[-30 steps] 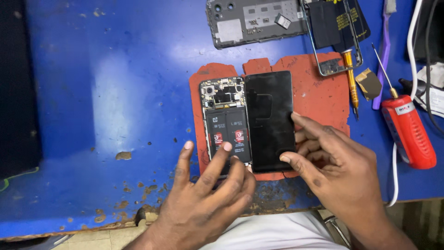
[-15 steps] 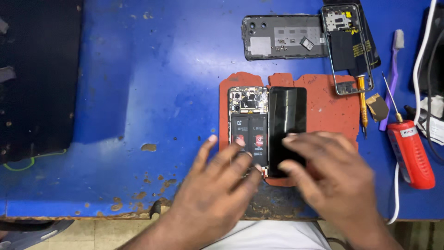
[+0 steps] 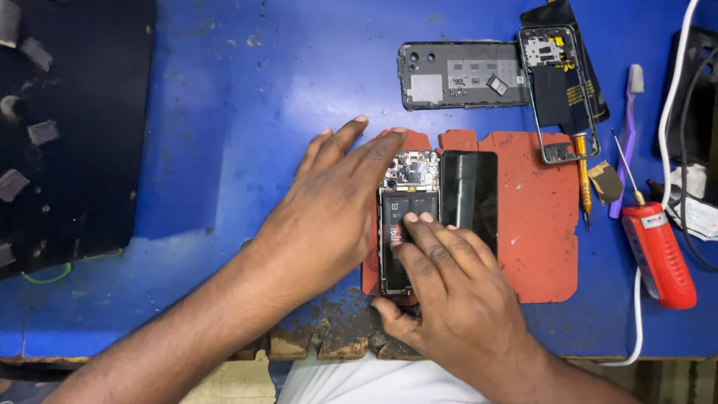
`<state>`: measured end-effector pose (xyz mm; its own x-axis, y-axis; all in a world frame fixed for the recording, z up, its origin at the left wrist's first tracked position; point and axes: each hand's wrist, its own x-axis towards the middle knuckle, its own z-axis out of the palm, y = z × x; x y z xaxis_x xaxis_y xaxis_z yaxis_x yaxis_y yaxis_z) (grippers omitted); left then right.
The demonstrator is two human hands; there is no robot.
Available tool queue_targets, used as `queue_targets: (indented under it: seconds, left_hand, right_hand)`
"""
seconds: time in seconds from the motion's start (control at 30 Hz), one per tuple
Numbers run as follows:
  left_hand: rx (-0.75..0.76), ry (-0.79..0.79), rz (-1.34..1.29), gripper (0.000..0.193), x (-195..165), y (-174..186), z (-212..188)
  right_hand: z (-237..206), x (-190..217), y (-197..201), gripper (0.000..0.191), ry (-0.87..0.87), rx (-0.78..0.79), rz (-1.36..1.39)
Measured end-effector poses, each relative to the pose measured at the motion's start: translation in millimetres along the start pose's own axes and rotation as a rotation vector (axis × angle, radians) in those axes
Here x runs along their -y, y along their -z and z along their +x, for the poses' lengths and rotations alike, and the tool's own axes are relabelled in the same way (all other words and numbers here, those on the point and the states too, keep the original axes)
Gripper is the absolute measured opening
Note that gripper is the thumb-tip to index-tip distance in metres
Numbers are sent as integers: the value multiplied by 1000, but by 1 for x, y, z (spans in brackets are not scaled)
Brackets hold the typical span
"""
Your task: The person works on a disassembled smartphone at a repair bench. They pry the old display assembly from the phone frame by hand, peel backing from a replacement display, connect its flex cable to the phone, and align and press the new display onto the frame.
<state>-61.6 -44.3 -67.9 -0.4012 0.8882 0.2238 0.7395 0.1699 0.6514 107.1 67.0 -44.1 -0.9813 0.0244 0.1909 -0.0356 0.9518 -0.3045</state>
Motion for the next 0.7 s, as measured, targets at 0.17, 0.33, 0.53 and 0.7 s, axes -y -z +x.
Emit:
queue_targets:
  seconds: [0.17, 0.33, 0.53, 0.7]
  left_hand:
    - [-5, 14, -51, 59, 0, 3, 8]
    - [7, 57, -132, 44, 1, 7, 18]
    - [32, 92, -247, 44, 5, 10, 22]
    - [16, 302, -589, 52, 4, 3, 20]
  right_hand:
    - [1, 1, -1, 74, -39, -15, 3]
    - [1, 2, -2, 72, -59, -23, 16]
    - [0, 1, 3, 73, -80, -17, 69]
    - [-3, -7, 14, 73, -108, -54, 200]
